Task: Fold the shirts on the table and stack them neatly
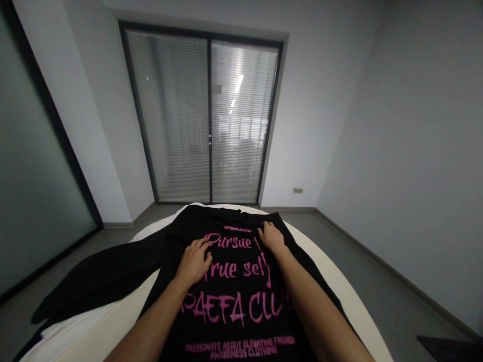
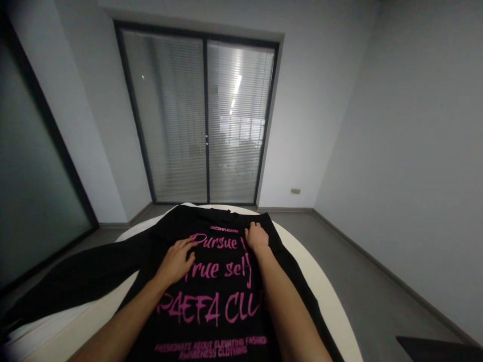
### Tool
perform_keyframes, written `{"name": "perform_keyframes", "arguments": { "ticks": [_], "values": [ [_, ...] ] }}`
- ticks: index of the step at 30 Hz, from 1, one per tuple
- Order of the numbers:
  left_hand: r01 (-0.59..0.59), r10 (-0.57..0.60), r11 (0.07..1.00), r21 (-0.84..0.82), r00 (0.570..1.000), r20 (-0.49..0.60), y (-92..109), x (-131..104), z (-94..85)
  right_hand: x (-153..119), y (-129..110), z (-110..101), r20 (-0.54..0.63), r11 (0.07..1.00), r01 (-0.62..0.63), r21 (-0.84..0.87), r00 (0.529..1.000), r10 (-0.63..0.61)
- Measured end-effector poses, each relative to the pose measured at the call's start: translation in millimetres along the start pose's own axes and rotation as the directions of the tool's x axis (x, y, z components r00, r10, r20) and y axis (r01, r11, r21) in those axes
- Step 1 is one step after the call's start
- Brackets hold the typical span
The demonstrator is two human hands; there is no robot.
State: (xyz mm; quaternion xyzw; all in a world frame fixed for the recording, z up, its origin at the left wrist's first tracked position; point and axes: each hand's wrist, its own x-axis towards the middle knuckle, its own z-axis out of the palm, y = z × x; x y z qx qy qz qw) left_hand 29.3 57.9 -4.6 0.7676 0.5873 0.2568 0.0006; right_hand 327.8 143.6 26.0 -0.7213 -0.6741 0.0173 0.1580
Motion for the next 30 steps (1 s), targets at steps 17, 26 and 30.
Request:
{"name": "perform_keyframes", "arguments": {
  "ticks": [17,26,30],
  "values": [
    [-0.007,0.007,1.000,-0.011,1.000,-0.016,-0.2,-0.2,0.2,9.4,3.0,7.3,-0.069,0.937,0.190,0.293,0.982,-0.177],
    [-0.019,0.019,1.000,-0.017,0.999,-0.029,-2.4,-1.0,3.4,-1.3,38.3,-2.7,-0.116,0.973,-0.218,0.075,0.967,0.225],
    [-0.014,0.013,1.000,-0.018,1.000,-0.022,-1.9,-0.4,2.8,-2.9,68.8,-11.3,-0.131,0.911,-0.412,0.003,0.903,0.408]
  ]
}}
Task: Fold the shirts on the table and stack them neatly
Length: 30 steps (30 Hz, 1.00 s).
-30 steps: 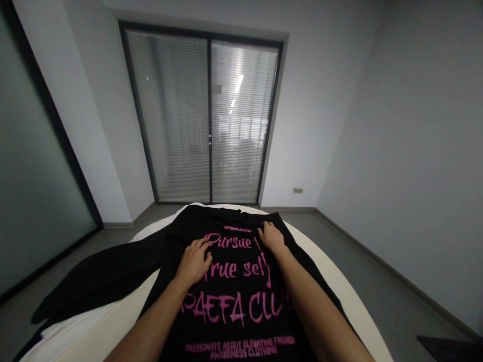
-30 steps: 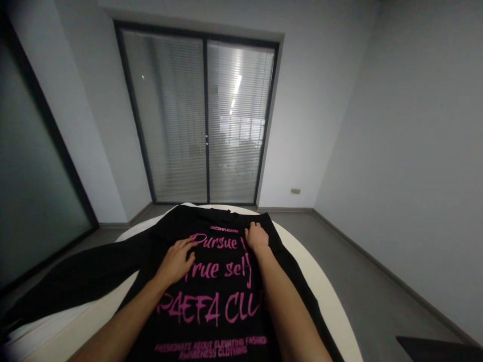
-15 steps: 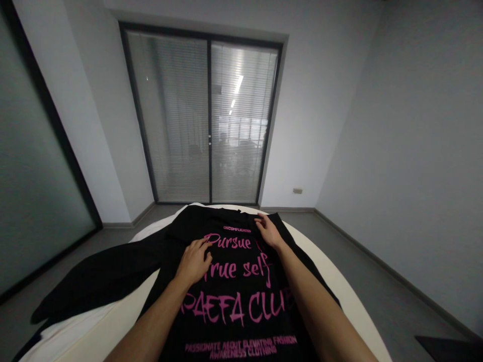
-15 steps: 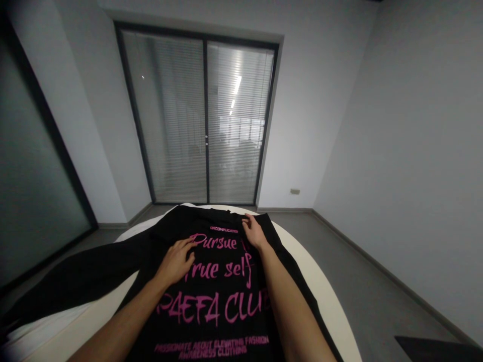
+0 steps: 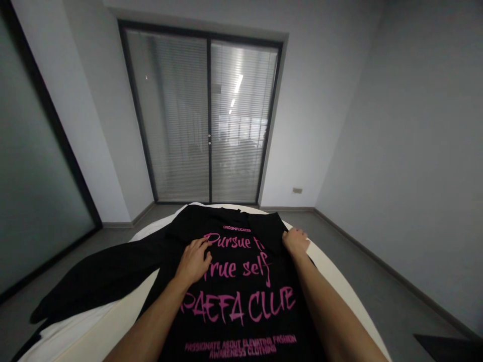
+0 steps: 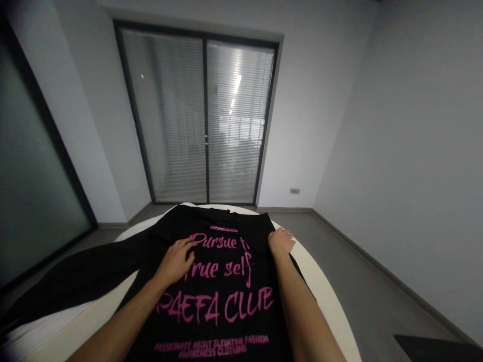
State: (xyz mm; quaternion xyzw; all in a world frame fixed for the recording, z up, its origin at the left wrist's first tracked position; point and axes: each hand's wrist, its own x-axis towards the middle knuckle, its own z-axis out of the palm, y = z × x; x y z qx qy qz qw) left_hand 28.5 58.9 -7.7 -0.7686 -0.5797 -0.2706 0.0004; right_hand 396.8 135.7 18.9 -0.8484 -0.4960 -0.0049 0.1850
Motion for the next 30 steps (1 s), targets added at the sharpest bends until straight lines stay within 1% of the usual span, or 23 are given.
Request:
{"name": "perform_keyframes", "arguments": {
  "ticks": [2,6,10,13,17,19,25,30],
  "values": [
    [-0.001,0.001,1.000,0.007,1.000,-0.003,0.0,0.1,-0.2,7.4,10.9,-0.6,0.039,1.000,-0.017,-0.011,0.999,0.017],
    [-0.010,0.011,1.000,0.016,1.000,-0.011,-0.6,-0.1,0.5,23.5,27.7,-0.8,0.122,1.000,0.019,0.022,0.992,-0.022],
    [-0.009,0.009,1.000,0.015,1.000,-0.012,0.0,-0.3,0.3,37.2,41.3,-3.6,0.151,0.998,0.032,0.047,0.988,-0.039],
    [-0.006,0.006,1.000,0.021,1.000,-0.005,0.9,-0.2,-0.7,45.7,47.7,-6.7,0.186,0.998,0.047,0.052,0.981,-0.056],
    [-0.004,0.004,1.000,0.031,1.000,0.000,0.3,0.2,-0.5,54.9,53.4,-10.3,0.285,0.997,0.073,0.026,0.955,-0.077],
    [-0.006,0.006,0.999,0.036,1.000,0.002,-0.5,0.4,0.3,56.6,56.3,-11.2,0.313,0.996,0.092,0.006,0.945,-0.089],
    [-0.020,0.020,0.998,0.060,1.000,0.000,-0.1,-1.1,1.6,45.5,59.9,-8.9,0.276,0.989,0.145,-0.010,0.951,-0.137],
    [-0.079,0.079,0.990,0.118,0.997,0.005,5.1,-1.7,0.7,31.6,57.8,-8.8,0.229,0.985,0.170,0.003,0.959,-0.167]
  ]
}}
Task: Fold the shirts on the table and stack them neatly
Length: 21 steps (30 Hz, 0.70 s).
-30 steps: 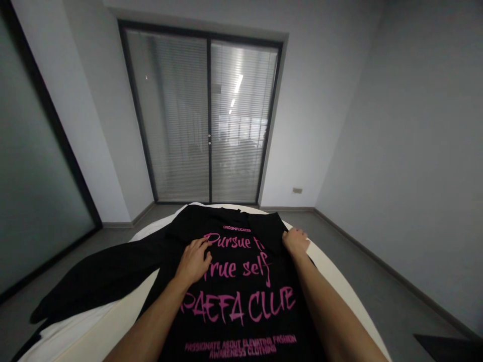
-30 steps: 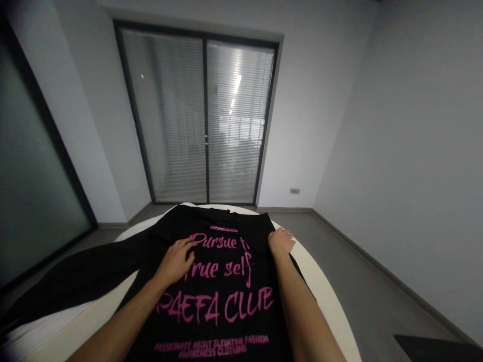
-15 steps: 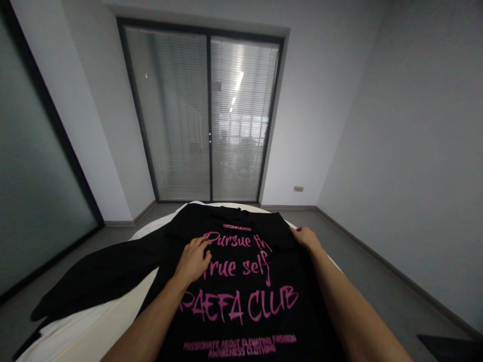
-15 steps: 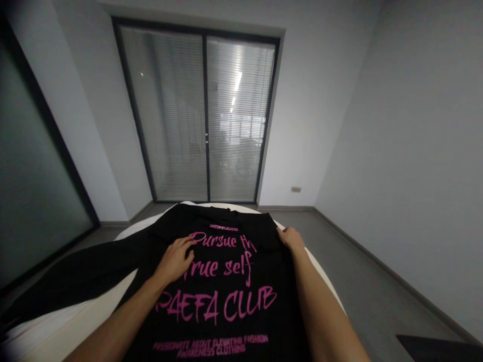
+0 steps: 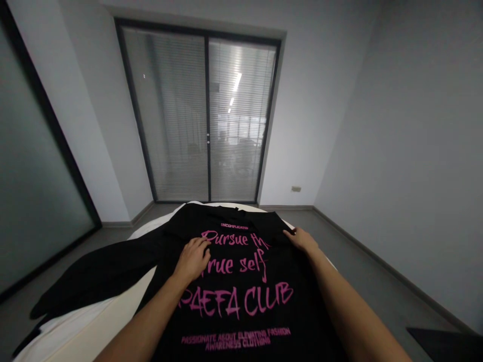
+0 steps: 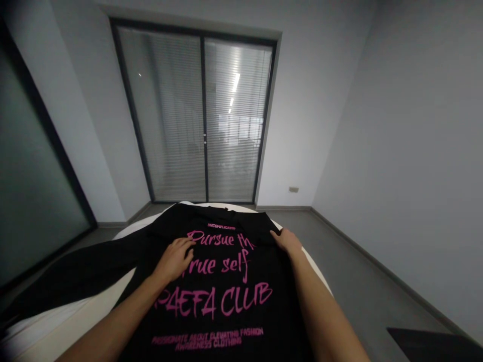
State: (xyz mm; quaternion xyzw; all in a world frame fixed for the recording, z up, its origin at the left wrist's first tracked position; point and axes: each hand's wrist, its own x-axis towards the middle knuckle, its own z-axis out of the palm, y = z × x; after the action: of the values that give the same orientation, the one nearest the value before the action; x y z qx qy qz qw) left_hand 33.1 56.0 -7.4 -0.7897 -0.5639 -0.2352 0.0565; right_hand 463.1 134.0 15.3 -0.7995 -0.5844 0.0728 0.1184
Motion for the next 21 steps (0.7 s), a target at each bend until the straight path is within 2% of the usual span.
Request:
{"name": "perform_keyframes", "arguments": {
  "ticks": [3,5,8,9,10,13,14,15,19,21],
  "values": [
    [-0.061,0.060,0.997,0.049,0.998,0.031,9.2,0.1,-8.3,-8.6,1.0,0.9,-0.057,0.999,0.041,-0.004,0.998,-0.041],
    [-0.116,0.113,0.992,0.044,0.991,0.066,22.4,-4.3,-20.6,-14.5,2.5,2.2,-0.101,0.999,0.052,-0.002,0.994,-0.052],
    [-0.254,0.265,0.963,-0.092,0.954,0.137,54.0,-24.0,-46.9,-21.6,3.9,4.3,-0.153,0.997,0.073,0.009,0.986,-0.071],
    [-0.337,0.365,0.926,-0.169,0.914,0.177,66.2,-34.1,-55.7,-23.1,4.1,4.9,-0.161,0.996,0.085,0.013,0.984,-0.081],
    [-0.427,0.480,0.869,-0.251,0.851,0.213,78.3,-45.5,-63.2,-24.4,4.4,5.2,-0.165,0.995,0.098,0.016,0.982,-0.094],
    [-0.632,0.758,0.644,-0.431,0.603,0.248,107.5,-82.0,-72.6,-27.0,6.2,5.5,-0.149,0.989,0.147,0.002,0.978,-0.145],
    [-0.668,0.805,0.587,-0.457,0.542,0.243,113.8,-93.0,-70.4,-28.0,7.1,5.5,-0.143,0.987,0.161,-0.005,0.977,-0.160],
    [-0.673,0.818,0.568,-0.474,0.524,0.236,118.3,-102.9,-65.9,-29.2,8.2,5.4,-0.139,0.985,0.171,-0.012,0.975,-0.171],
    [-0.544,0.748,0.633,-0.551,0.613,0.254,122.7,-127.5,-39.2,-36.6,11.5,5.2,-0.133,0.984,0.178,-0.019,0.975,-0.179],
    [-0.522,0.748,0.624,-0.581,0.615,0.251,122.2,-132.0,-30.3,-41.2,12.1,5.1,-0.120,0.982,0.187,-0.024,0.975,-0.189]
  ]
}}
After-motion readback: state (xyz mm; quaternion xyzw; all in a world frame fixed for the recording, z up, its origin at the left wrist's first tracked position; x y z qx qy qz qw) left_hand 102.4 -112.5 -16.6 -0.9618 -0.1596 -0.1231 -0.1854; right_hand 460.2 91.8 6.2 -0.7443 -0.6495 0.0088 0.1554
